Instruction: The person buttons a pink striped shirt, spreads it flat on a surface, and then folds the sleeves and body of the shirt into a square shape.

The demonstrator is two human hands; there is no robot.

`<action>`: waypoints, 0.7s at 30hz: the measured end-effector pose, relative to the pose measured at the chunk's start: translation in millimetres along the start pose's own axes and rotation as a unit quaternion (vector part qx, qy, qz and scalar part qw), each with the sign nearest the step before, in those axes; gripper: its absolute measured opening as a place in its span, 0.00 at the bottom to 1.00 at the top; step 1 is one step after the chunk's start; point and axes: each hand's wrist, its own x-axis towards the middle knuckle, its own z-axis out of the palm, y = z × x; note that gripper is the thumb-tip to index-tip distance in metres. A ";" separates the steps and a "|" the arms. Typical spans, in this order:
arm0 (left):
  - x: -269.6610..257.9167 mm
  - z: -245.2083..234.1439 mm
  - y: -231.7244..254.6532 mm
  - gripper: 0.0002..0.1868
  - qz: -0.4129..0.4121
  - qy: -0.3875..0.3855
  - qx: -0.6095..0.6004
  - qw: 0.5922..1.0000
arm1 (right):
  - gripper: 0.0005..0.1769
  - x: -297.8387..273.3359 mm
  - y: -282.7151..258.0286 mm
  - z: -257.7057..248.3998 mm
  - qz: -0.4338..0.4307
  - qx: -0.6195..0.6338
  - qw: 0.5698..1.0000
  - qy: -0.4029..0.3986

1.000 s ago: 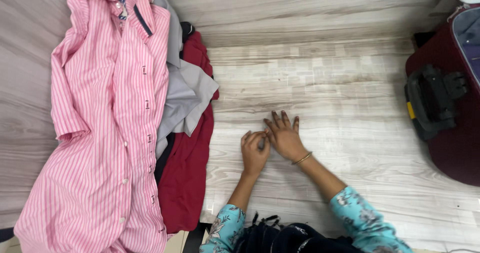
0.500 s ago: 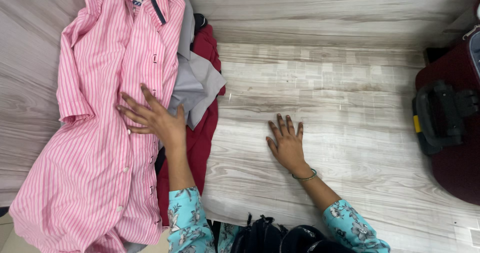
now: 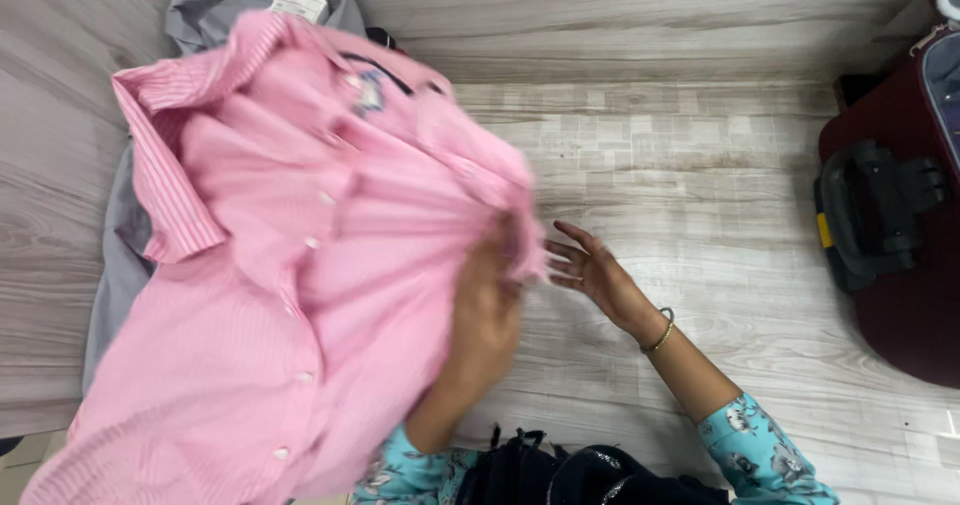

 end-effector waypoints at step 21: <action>22.3 125.0 -110.3 0.26 -0.042 -0.113 0.227 0.966 | 0.42 -86.1 20.7 -187.7 0.046 -0.535 0.797 0.278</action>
